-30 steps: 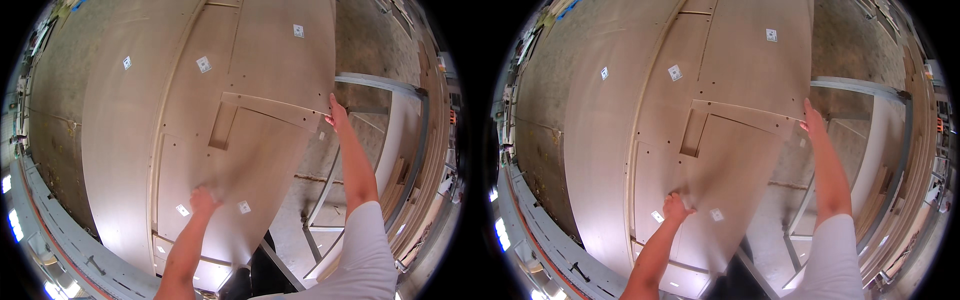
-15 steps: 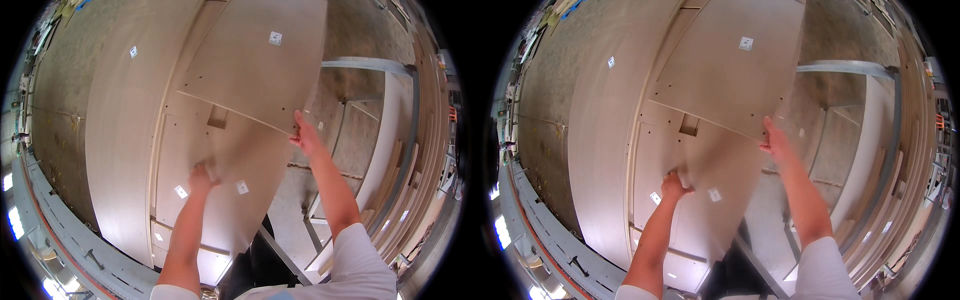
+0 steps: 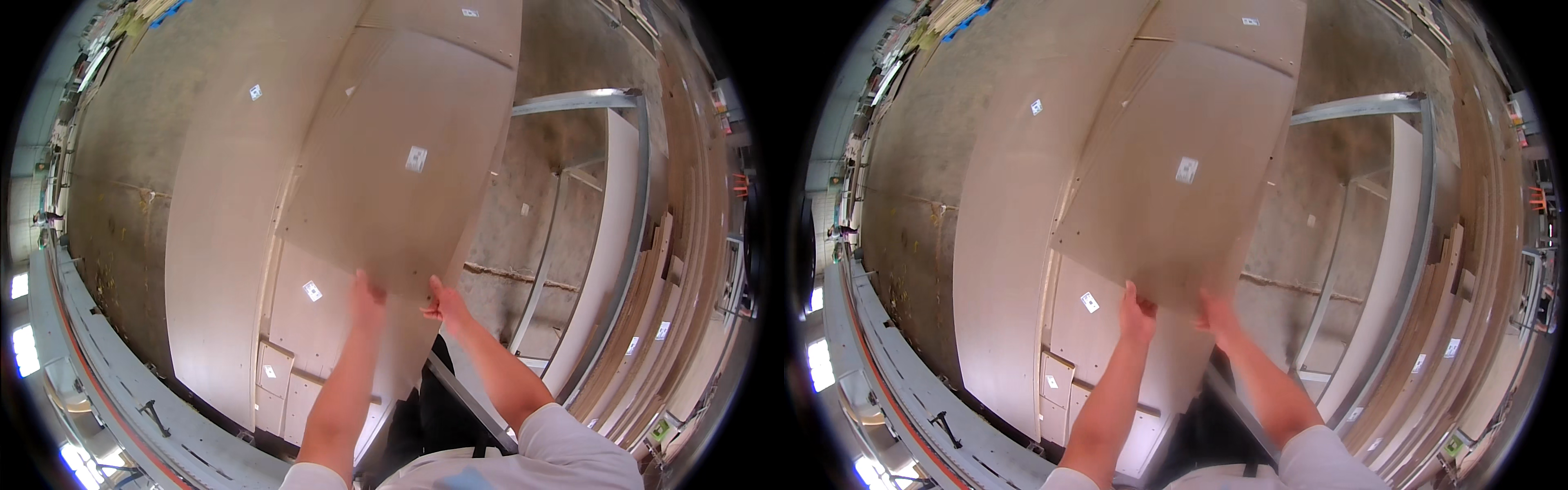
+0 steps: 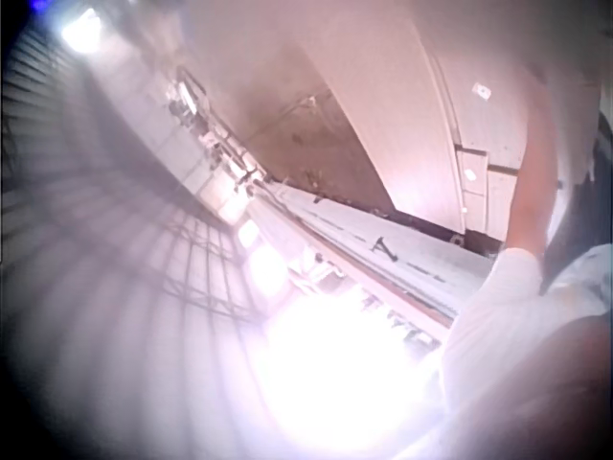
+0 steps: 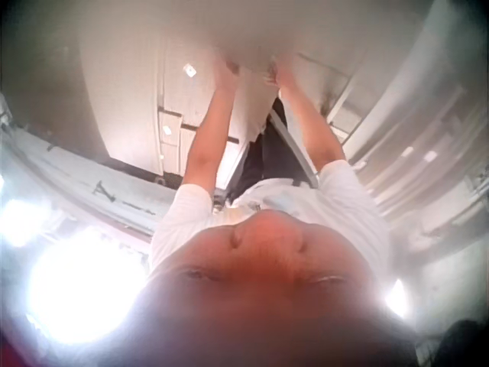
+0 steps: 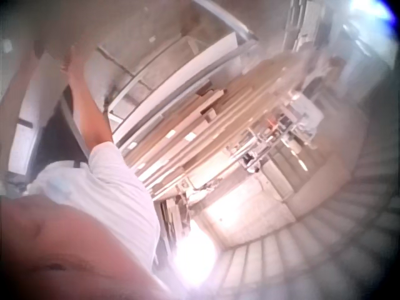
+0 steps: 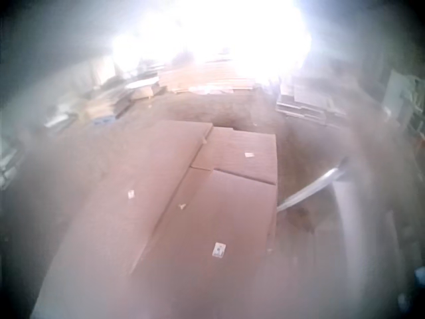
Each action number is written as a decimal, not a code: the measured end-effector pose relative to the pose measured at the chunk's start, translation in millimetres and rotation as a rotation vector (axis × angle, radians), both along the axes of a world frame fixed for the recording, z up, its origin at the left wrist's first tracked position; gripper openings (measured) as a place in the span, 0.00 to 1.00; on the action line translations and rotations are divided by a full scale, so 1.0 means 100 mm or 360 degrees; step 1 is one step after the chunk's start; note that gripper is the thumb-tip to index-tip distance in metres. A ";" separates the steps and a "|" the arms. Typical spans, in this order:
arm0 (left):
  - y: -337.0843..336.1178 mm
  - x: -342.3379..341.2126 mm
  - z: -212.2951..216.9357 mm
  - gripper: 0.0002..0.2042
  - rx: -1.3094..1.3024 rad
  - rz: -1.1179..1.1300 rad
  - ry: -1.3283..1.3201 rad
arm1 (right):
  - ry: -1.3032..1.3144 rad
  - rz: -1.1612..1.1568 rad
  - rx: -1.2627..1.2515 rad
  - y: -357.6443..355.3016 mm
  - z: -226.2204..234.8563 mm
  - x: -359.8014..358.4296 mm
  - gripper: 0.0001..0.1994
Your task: The person operates a machine to process large wooden panels, placing them onto a conveyor belt and retrieving them after processing. They handle various sizes of panels, moving them between the machine and a nearby stack.
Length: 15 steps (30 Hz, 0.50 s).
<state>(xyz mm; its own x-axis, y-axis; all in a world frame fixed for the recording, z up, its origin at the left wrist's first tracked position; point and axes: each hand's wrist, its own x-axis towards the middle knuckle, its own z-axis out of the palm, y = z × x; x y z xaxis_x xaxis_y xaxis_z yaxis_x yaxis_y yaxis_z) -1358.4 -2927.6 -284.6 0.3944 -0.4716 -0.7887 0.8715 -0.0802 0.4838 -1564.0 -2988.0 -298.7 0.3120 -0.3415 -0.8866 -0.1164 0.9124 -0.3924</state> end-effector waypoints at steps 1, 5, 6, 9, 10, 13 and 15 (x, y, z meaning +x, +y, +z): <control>0.19 -0.02 -0.04 0.21 0.0145 -0.0016 -0.0061 | -0.0048 0.0124 0.0034 0.10 0.00 -0.04 0.28; 0.88 -0.14 0.23 0.18 0.0418 0.0214 -0.0080 | -0.0076 0.0508 0.0060 0.29 -0.01 -0.21 0.26; 1.09 -0.14 0.27 0.19 0.0445 0.0298 -0.0086 | -0.0130 0.0333 0.0051 0.24 -0.03 -0.22 0.26; 1.64 -0.16 0.48 0.21 0.0450 0.0613 -0.0062 | -0.0304 -0.0178 0.0048 -0.04 -0.32 -0.37 0.24; 1.77 -0.17 0.62 0.22 0.0392 0.0762 -0.0033 | -0.0374 -0.0336 0.0050 -0.13 -0.49 -0.34 0.24; 2.08 -0.16 1.17 0.23 0.0457 0.0968 -0.0147 | -0.0611 -0.0796 0.0223 -0.18 0.16 0.06 0.23; 2.39 -0.21 1.43 0.23 0.0558 0.0915 -0.0308 | -0.0552 -0.0701 0.0234 0.08 0.20 0.18 0.24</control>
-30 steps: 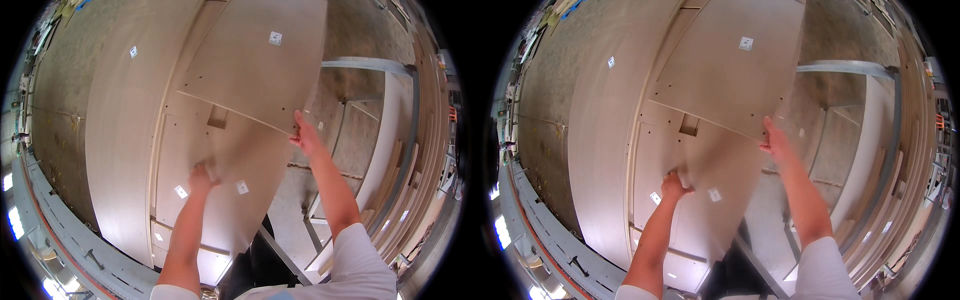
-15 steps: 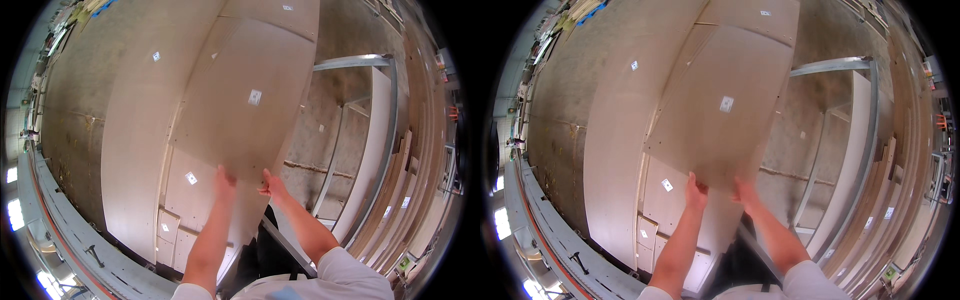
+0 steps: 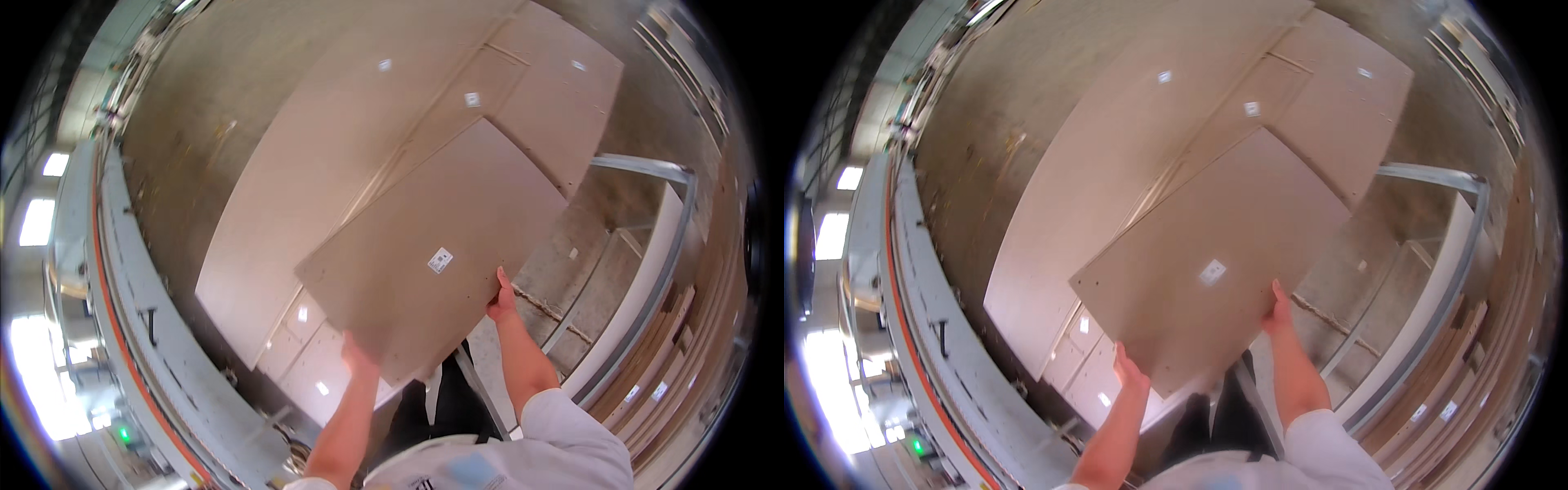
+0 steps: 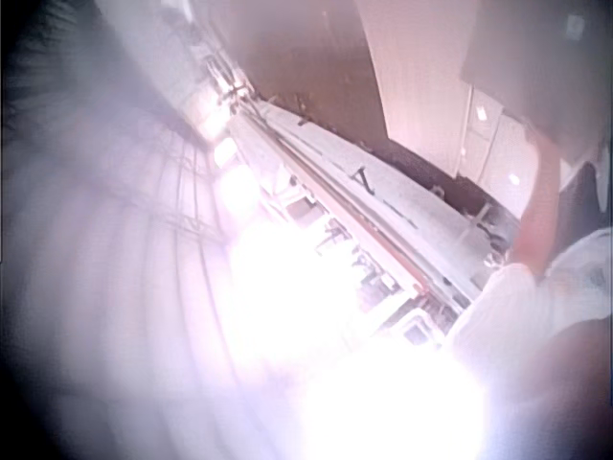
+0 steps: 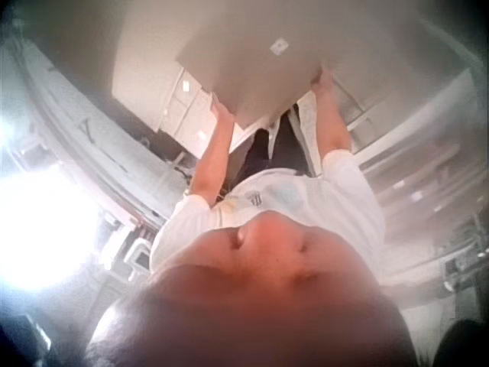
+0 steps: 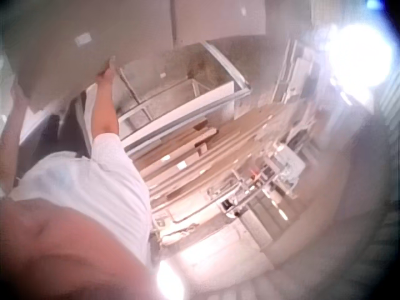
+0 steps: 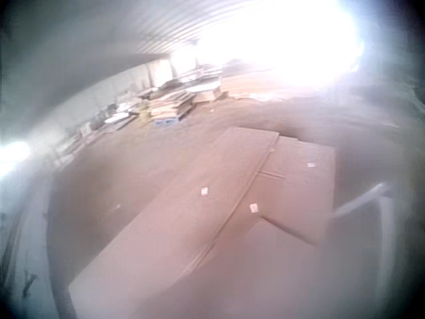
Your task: The person operates a machine to process large wooden panels, placing them onto a conveyor belt and retrieving them after processing. They handle various sizes of panels, moving them between the machine and a nearby stack.
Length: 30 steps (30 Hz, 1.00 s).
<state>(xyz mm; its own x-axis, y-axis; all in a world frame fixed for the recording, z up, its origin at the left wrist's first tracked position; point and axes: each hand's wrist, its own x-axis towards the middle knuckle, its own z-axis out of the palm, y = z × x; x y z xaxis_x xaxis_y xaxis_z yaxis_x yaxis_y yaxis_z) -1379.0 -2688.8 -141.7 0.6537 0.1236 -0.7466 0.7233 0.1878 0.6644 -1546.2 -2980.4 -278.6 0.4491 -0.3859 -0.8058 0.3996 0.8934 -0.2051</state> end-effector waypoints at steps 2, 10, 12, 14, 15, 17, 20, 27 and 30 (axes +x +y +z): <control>0.46 -0.01 0.05 0.23 0.0128 -0.0145 -0.0127 | -0.0005 0.0112 -0.0020 0.31 0.11 -0.03 0.24; 1.89 -0.71 0.55 0.18 -0.0183 0.0776 0.0274 | -0.0062 0.0319 -0.0415 1.46 1.63 -0.16 0.20; 2.31 -1.12 0.37 0.16 -0.0634 0.1036 0.0366 | -0.0036 0.0370 -0.0670 1.73 2.26 -0.16 0.18; 2.44 -1.47 0.32 0.18 -0.0599 0.0870 0.0407 | -0.0035 0.0525 -0.0987 2.01 2.80 -0.17 0.18; 2.41 -1.57 0.42 0.21 -0.0248 0.0594 0.0391 | 0.0018 0.0532 -0.1157 2.19 3.10 -0.15 0.17; 2.71 -1.61 0.28 0.29 -0.0187 -0.0110 0.0333 | 0.0121 0.0516 -0.1495 2.71 3.76 -0.07 0.14; 2.92 -1.44 1.27 0.41 0.0075 -0.0541 -0.0587 | -0.0007 0.0621 -0.2430 3.67 4.49 -0.07 0.11; 4.73 -1.91 3.76 0.26 -0.0680 -0.0297 -0.1427 | -0.0163 0.0689 -0.4224 6.16 4.89 -0.55 0.21; 5.50 -2.26 3.43 0.11 -0.0788 0.0255 -0.1070 | -0.0417 0.1010 -0.4460 6.94 4.80 -0.73 0.24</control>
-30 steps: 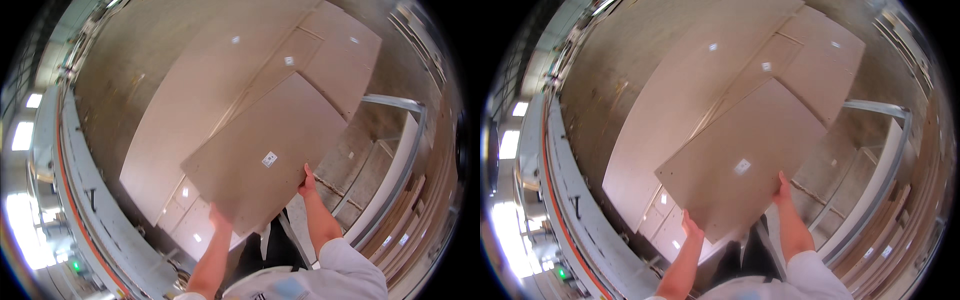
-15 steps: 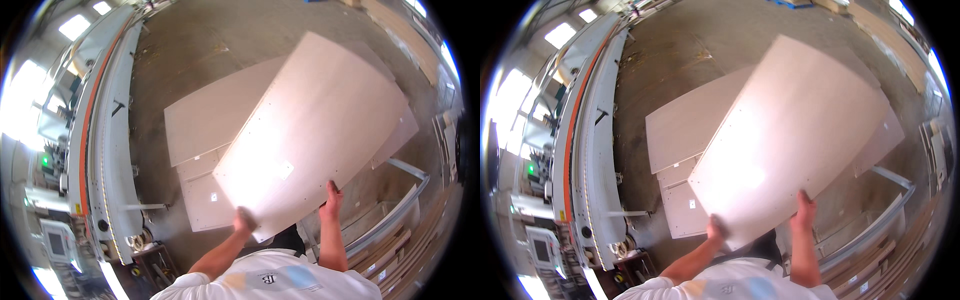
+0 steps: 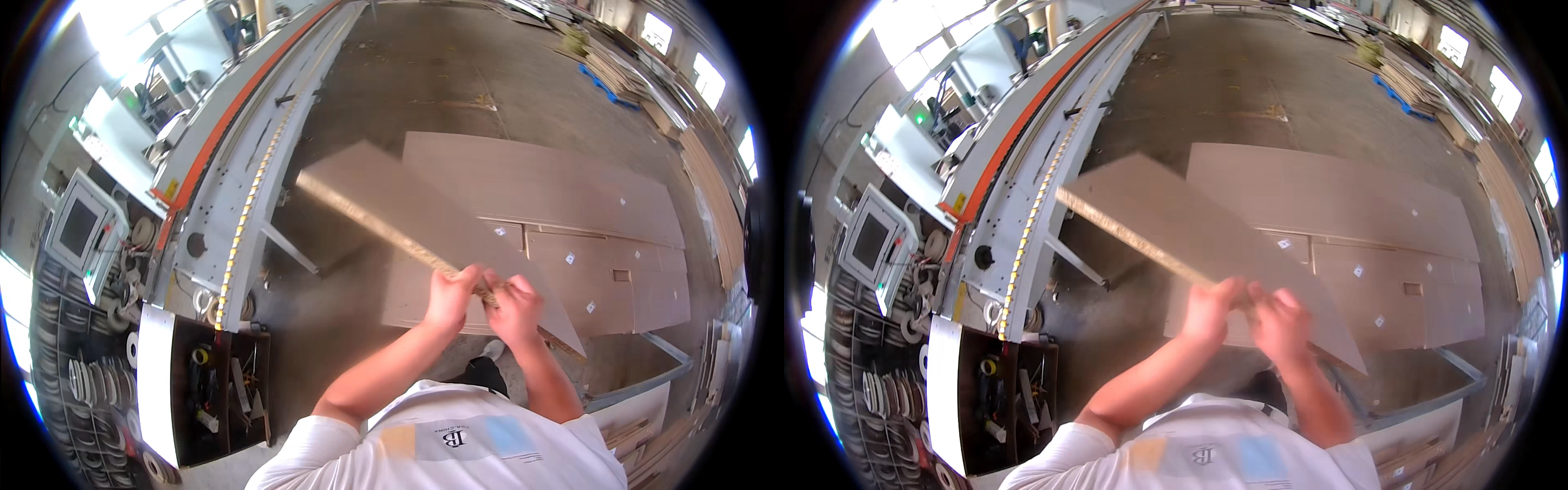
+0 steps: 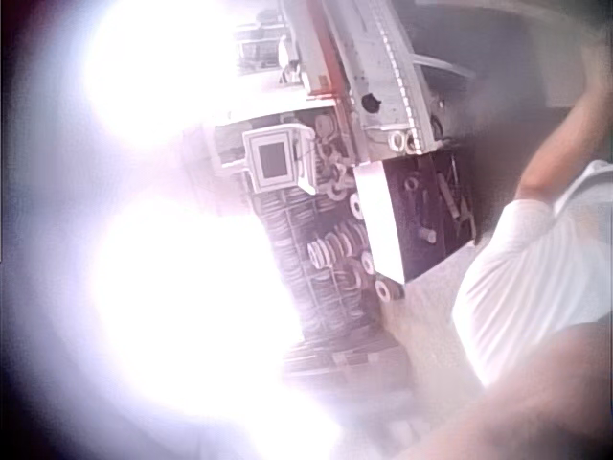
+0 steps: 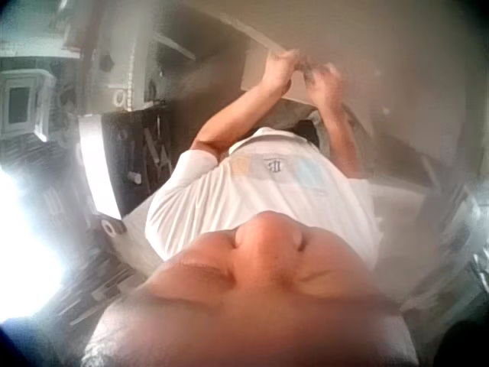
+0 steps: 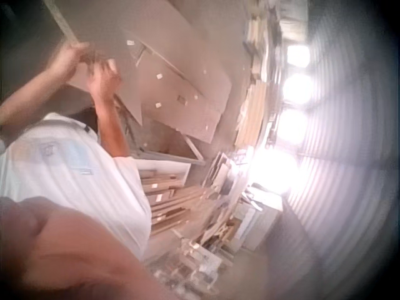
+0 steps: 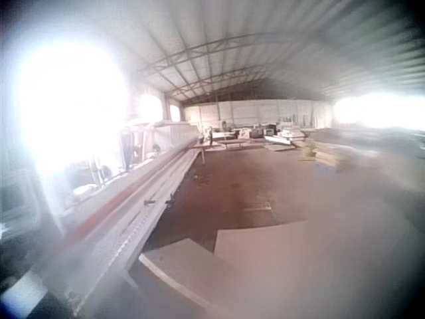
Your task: The person operates a machine to process large wooden panels, placing them onto a conveyor belt and retrieving them after processing. They handle various sizes of panels, moving them between the machine and a nearby stack.
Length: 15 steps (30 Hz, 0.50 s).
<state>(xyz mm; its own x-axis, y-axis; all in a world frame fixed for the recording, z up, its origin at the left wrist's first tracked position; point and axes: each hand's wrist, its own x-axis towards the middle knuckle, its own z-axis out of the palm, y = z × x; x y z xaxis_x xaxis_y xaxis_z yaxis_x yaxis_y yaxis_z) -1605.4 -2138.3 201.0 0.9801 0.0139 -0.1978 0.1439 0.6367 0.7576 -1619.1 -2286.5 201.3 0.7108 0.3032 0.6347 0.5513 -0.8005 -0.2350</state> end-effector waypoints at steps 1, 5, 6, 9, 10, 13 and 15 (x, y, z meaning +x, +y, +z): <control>0.26 -0.11 -0.11 0.09 -0.0039 0.0086 0.0080 | 0.0062 0.0104 -0.0008 0.24 -0.04 -0.04 0.24; 1.18 -0.59 -0.50 0.05 -0.0252 0.0488 0.0344 | 0.0751 0.0459 -0.0024 0.82 -0.26 -0.29 0.25; 1.42 -0.68 -0.56 0.06 -0.0301 0.0598 0.0374 | 0.0912 0.0501 0.0066 0.78 -0.35 -0.31 0.26; 2.20 -0.96 -0.78 0.07 -0.0428 0.0691 0.0480 | 0.1450 -0.0020 0.0095 0.48 -0.78 -0.31 0.31; 2.36 -0.95 -0.84 0.10 -0.0385 0.0576 0.0498 | 0.1442 -0.0380 -0.0104 0.16 -1.13 -0.41 0.34; 2.91 -1.07 -1.00 0.14 -0.0431 0.0790 0.0533 | 0.2048 -0.0891 -0.0103 -0.37 -2.20 -0.36 0.36; 3.27 -1.11 -0.83 0.17 -0.0469 0.0761 0.0430 | 0.2456 -0.0766 0.0788 -0.24 -2.66 -0.21 0.38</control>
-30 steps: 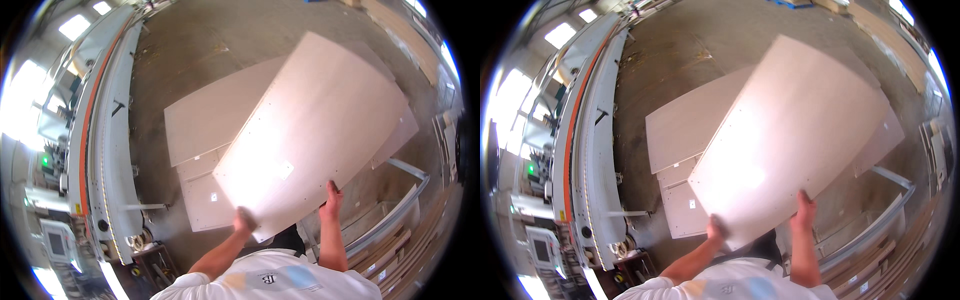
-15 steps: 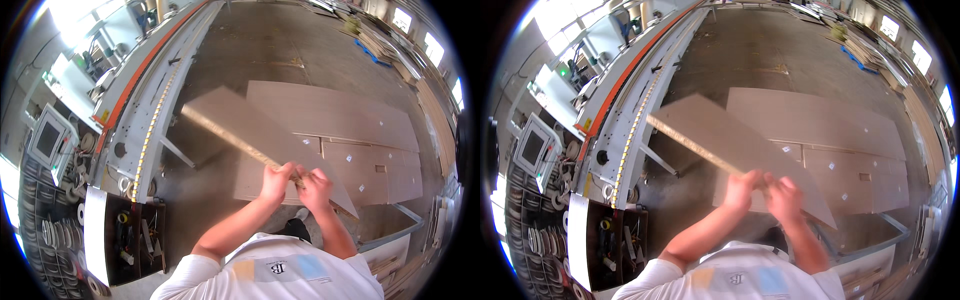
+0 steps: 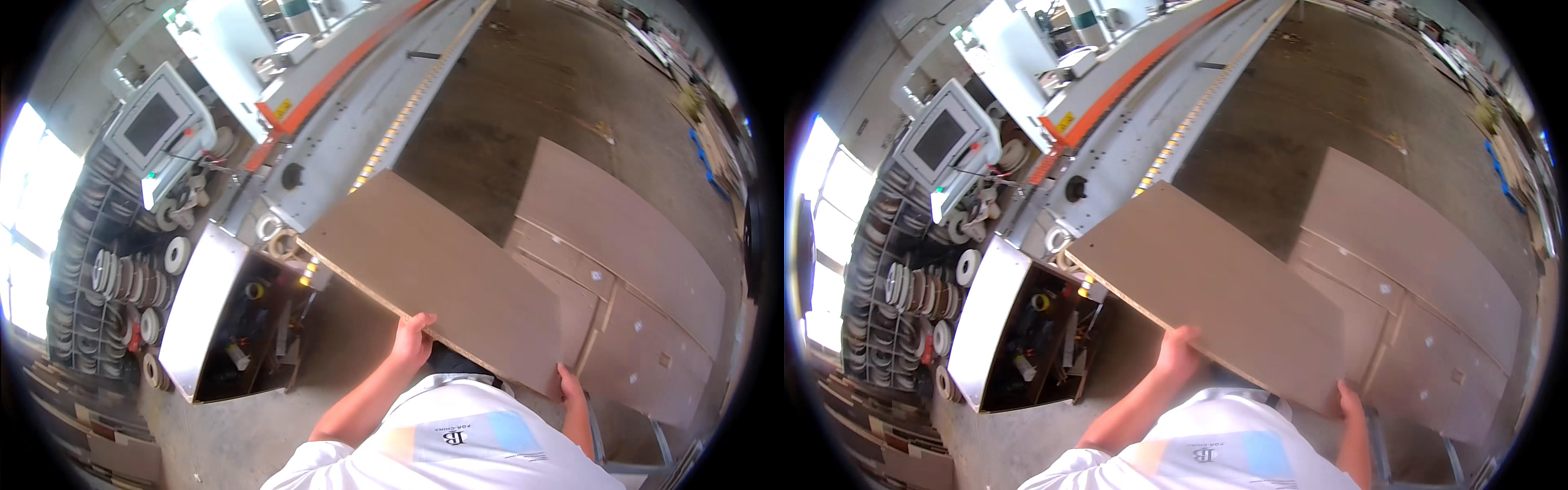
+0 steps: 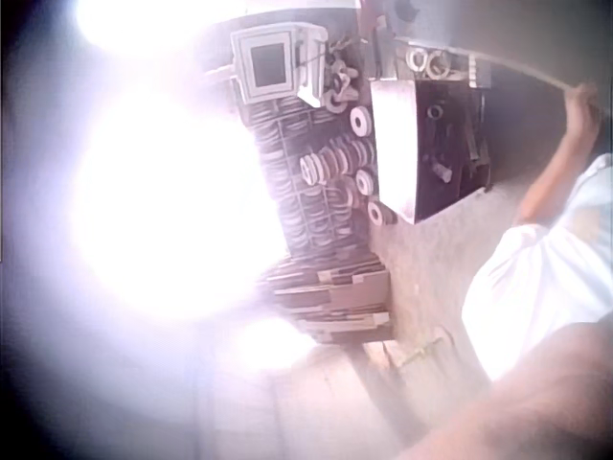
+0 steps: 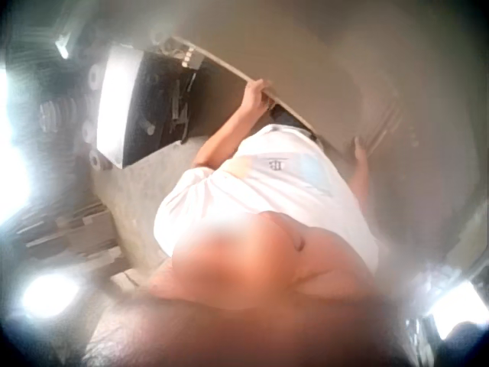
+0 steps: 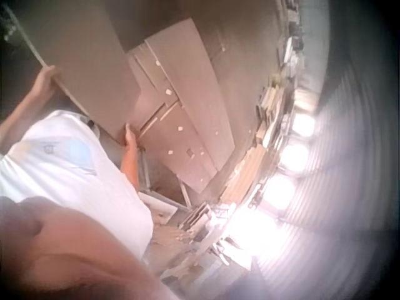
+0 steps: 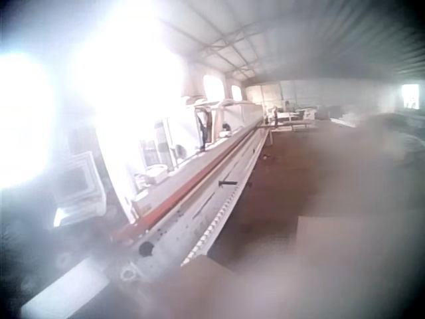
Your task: The person operates a machine to process large wooden panels, placing them onto a conveyor belt and retrieving them after processing. They handle various sizes of panels, moving them between the machine and a nearby stack.
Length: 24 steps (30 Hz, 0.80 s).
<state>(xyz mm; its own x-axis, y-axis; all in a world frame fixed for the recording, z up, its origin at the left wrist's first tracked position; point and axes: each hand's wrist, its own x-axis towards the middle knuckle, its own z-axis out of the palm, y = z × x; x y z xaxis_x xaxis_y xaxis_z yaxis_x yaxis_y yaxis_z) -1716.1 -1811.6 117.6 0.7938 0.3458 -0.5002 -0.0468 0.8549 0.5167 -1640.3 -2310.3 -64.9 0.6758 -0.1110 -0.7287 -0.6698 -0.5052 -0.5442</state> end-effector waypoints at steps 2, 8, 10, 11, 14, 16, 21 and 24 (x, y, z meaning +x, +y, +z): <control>0.35 -0.11 0.02 0.19 0.0003 0.0036 0.0003 | 0.0224 -0.0341 0.0431 0.49 -0.14 0.13 0.38; 1.45 -0.34 -0.21 0.18 0.0002 0.0250 0.0055 | 0.0042 -0.0616 0.0866 2.22 0.46 0.47 0.35; 1.87 -0.45 -0.27 0.17 -0.0075 0.0323 0.0094 | -0.0093 -0.0626 0.0867 2.64 0.47 0.46 0.34; 2.11 -0.54 -0.50 0.16 -0.0169 0.0317 0.0110 | -0.0168 -0.0636 0.0864 2.83 0.51 0.43 0.34; 2.73 -0.66 -0.65 0.17 -0.0212 0.0459 0.0241 | -0.0305 -0.0700 0.0807 3.45 0.53 0.34 0.29; 3.24 -0.80 -0.85 0.15 -0.0240 0.0466 0.0245 | -0.0347 -0.0670 0.0737 4.06 0.66 0.19 0.27; 4.49 -1.15 -1.46 0.15 -0.0353 0.0388 0.0325 | -0.0477 -0.0669 0.0394 5.22 0.43 -0.26 0.29; 5.04 -1.30 -1.57 0.16 -0.0344 0.0278 0.0249 | -0.0587 -0.0654 0.0188 5.81 0.32 -0.49 0.30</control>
<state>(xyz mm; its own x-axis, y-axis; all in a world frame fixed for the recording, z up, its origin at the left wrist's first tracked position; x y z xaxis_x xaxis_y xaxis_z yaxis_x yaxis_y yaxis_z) -1846.1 -1308.0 -39.6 0.6396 0.3424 -0.6882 -0.1370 0.9318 0.3362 -1689.6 -1729.2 -33.2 0.8065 -0.3508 -0.4759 -0.5533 -0.1641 -0.8167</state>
